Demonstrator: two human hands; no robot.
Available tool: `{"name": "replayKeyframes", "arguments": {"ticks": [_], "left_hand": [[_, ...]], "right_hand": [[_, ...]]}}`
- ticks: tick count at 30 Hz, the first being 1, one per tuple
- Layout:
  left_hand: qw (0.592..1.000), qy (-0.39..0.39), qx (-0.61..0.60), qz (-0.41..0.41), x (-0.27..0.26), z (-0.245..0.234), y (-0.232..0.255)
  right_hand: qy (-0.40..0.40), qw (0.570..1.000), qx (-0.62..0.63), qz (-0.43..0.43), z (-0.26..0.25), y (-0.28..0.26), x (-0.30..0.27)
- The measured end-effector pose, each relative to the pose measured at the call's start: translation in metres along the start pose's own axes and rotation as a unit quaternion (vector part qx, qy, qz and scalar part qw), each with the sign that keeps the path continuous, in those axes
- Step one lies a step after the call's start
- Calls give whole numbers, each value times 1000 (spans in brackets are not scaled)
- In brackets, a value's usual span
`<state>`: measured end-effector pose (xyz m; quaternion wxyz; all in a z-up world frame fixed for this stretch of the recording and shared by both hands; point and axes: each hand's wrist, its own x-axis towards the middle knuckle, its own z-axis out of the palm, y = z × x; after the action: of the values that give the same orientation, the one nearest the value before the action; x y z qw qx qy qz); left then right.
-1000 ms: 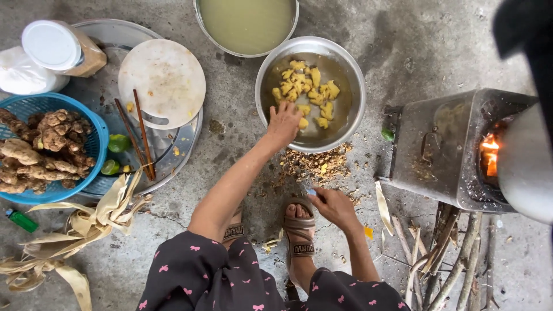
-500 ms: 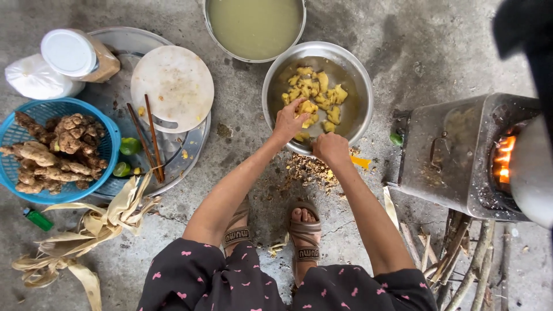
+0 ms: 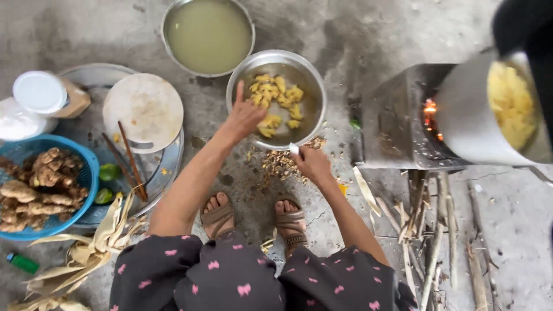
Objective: The person sits on the ground and peels ginger with a knife, placing the peeled pieces into a metal bowl. The person also uses chopsticks to stir ginger slices in a pot on a wood-fired stove and adds wood to the fire.
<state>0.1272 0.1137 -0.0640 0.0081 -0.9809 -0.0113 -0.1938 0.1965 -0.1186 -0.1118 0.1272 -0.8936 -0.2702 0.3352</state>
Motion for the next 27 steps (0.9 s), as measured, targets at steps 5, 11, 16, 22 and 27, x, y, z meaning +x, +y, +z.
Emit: {"name": "replayKeyframes", "arguments": {"ticks": [5, 11, 16, 22, 27], "left_hand": [[996, -66, -19, -58, 13, 116, -47], [859, -68, -471, -191, 77, -82, -8], [606, -84, -765, -200, 49, -213, 27], [538, -82, -826, -144, 20, -295, 54], [525, -29, -840, -134, 4, -317, 54]], "right_hand": [[41, 998, 12, -44, -40, 3, -42], [80, 981, 47, -169, -126, -34, -127], [80, 969, 100, -210, -192, -63, -201], [87, 953, 246, -156, -276, -116, -276], [213, 954, -130, -166, -308, -187, -298]]}}
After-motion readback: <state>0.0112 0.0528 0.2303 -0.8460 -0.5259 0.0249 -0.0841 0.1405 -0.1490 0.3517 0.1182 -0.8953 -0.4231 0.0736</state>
